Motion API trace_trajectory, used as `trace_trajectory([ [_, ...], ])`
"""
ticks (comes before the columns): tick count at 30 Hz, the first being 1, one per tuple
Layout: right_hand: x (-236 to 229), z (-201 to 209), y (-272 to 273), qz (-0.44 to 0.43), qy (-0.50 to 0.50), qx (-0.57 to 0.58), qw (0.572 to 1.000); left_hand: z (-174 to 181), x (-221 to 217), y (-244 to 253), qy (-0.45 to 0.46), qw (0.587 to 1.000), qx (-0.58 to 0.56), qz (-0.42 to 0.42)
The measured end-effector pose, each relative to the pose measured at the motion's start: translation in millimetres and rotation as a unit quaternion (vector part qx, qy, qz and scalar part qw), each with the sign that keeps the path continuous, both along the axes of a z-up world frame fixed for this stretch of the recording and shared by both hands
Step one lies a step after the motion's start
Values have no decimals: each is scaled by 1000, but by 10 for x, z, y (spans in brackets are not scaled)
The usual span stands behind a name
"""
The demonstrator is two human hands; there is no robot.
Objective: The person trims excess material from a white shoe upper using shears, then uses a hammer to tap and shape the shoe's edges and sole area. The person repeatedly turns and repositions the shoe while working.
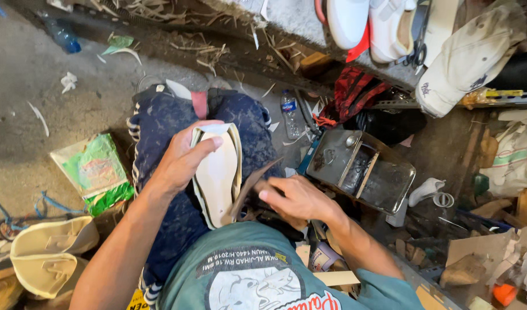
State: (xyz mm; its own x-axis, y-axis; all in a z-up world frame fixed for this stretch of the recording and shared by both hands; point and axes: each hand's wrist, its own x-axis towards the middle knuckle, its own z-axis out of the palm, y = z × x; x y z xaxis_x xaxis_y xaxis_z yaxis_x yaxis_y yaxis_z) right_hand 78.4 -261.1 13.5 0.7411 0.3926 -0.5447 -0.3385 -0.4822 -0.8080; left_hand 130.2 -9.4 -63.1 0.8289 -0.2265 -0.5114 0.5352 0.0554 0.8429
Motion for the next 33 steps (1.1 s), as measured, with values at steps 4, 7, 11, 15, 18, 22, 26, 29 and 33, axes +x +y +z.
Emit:
trace_trajectory([
  [4, 526, 42, -358, -69, -278, -232, 930, -148, -20, -104, 21, 997, 63, 42],
  [7, 1380, 208, -267, -81, -384, -183, 901, -102, 5, -152, 26, 997, 70, 37],
  [11, 2359, -185, -253, -84, -436, -212, 871, 99, 84, -149, 37, 992, 116, -41],
  [15, 2981, -683, -379, -46, -575, -270, 771, 125, 83, -124, 48, 991, 120, -36],
  [18, 3157, -862, -480, -25, -612, -292, 734, 91, 78, -99, 52, 992, 110, -31],
  [22, 3197, -909, -530, 14, -642, -304, 704, 55, 79, -86, 43, 993, 106, -43],
  [26, 3162, -904, -551, 23, -630, -309, 712, 131, 116, -80, 66, 991, 110, -48],
  [29, 3113, -793, -518, 11, -577, -299, 760, 112, 111, -76, 67, 991, 106, -45],
  [33, 3182, -808, -616, -83, -564, -295, 767, 144, 124, -64, 68, 990, 109, -53],
])
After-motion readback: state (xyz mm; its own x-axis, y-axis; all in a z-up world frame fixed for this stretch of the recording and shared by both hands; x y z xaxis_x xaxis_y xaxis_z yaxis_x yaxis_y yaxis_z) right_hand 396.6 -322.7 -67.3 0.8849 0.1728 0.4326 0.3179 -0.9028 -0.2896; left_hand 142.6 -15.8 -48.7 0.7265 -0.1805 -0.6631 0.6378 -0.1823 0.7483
